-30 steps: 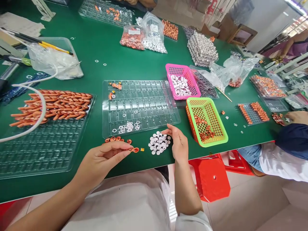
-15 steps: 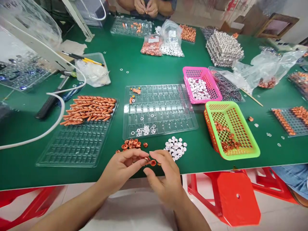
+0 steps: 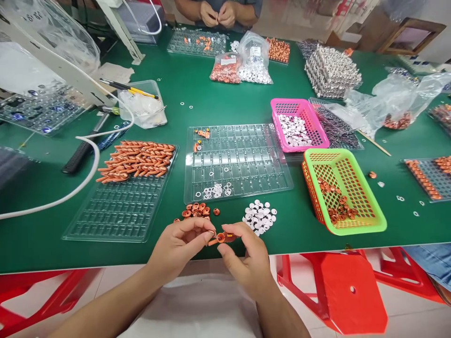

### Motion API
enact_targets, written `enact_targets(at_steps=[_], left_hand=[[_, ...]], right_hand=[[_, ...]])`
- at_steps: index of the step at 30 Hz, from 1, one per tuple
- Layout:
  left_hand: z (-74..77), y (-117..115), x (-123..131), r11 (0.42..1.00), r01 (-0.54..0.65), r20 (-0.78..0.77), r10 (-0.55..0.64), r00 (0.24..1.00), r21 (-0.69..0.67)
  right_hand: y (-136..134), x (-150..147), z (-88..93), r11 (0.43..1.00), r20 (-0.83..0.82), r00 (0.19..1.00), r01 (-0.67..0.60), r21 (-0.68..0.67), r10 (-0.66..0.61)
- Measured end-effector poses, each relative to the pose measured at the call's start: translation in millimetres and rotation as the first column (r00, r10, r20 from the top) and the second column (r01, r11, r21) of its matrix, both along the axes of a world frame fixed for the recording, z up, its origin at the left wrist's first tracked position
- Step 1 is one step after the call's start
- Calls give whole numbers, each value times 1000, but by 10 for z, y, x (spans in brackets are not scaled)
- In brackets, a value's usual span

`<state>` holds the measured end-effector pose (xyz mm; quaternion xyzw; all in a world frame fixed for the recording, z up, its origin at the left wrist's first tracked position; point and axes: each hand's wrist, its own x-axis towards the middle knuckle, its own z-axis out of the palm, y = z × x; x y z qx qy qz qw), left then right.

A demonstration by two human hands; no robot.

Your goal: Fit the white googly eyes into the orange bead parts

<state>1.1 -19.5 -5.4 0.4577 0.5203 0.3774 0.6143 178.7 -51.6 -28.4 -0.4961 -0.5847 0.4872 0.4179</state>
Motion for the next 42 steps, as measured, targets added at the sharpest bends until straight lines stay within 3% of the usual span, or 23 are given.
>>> enact_targets(at_steps=[5,12,18,23,28,33,37,42], left_hand=[[14,-42,-10,998,31,-64,-28,998,55],[-14,-85,-48,991,85,-110,-74,991,106],[75,-98,-104,963,243,-148,-224,963,119],[82,-56,-221,905,422,-249,-395,884,63],[49,18,-223,906,402,-234,-366,901,130],[53,54,-140,888,374,-234,-317,919,267],[81,75,-98,899,353,-238,-295,925,258],[93,96,-93,901,366,-254,-307,917,232]], right_hand=[[-3,44,22,998,-73,995,65,-28,-67],[73,54,114,1000,-155,988,10,-26,-14],[118,166,229,999,-19,999,35,11,-35],[165,237,340,995,78,996,-57,85,51],[182,153,340,960,142,978,-181,214,153],[133,15,289,969,121,990,-103,225,77],[126,-49,244,971,58,998,-31,235,18],[144,-47,200,952,159,987,-48,302,0]])
